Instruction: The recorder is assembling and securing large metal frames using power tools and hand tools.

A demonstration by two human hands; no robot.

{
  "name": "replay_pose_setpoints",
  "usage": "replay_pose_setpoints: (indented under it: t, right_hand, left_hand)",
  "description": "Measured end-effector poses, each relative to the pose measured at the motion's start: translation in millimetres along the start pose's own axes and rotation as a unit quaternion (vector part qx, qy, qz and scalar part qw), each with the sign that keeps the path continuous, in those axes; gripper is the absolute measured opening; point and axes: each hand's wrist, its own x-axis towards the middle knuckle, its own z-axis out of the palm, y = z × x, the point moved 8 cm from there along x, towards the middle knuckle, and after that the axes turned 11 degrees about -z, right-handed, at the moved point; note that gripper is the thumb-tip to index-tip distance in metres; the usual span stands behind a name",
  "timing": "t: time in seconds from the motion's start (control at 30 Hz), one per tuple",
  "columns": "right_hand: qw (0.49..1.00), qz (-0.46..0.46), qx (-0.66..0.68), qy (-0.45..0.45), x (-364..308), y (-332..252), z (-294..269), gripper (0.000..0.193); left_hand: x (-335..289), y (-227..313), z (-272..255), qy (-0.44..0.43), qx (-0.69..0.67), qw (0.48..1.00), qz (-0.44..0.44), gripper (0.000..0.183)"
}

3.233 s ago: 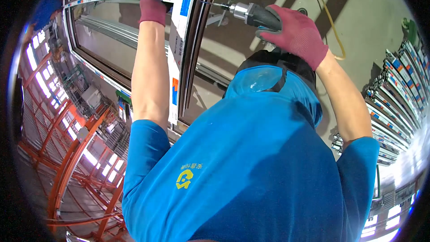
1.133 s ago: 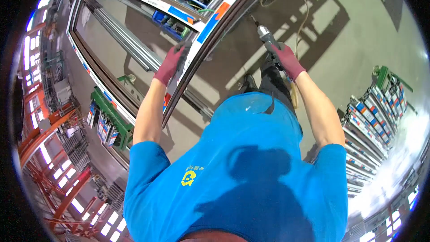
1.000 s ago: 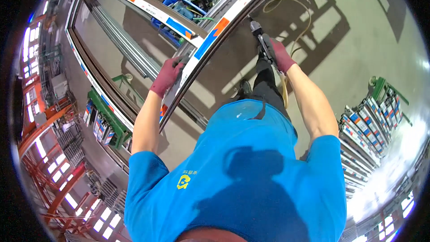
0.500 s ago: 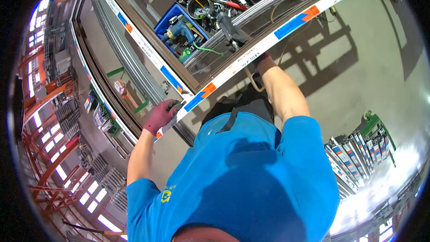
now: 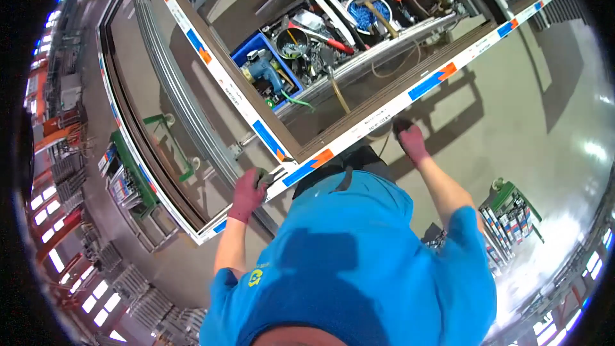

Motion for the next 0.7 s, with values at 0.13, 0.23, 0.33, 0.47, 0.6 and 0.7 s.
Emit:
replay_pose_setpoints:
  t: [0.13, 0.23, 0.33, 0.47, 0.6, 0.7]
  right_hand:
    - [0.973, -0.116, -0.156, -0.120, -125, -135, -56, 0.027]
    - [0.918, -0.255, -0.250, -0.174, -140, -240, -47, 0.023]
    - [0.919, -0.377, -0.104, -0.048, -112, -380, -21, 0.021]
    - [0.920, -0.248, -0.060, -0.296, -38, -436, 66, 0.056]
    - [0.877, 0.022, -0.066, -0.476, 11, -384, 107, 0.048]
    - [0.923, -0.013, 0.032, -0.383, 77, -364, 59, 0.046]
  left_hand:
    - [88, -69, -54, 0.117, 0.048, 0.992, -0.024, 0.019]
    - [73, 12, -127, 0.136, -0.087, 0.987, -0.003, 0.022]
    - [44, 124, -118, 0.171, 0.024, 0.952, 0.252, 0.034]
    - [-1, 276, -72, 0.085, -0.019, 0.793, 0.603, 0.025]
    - [-12, 347, -37, 0.178, 0.067, 0.677, 0.711, 0.026]
    - [3, 355, -69, 0.228, -0.010, 0.685, 0.692, 0.029]
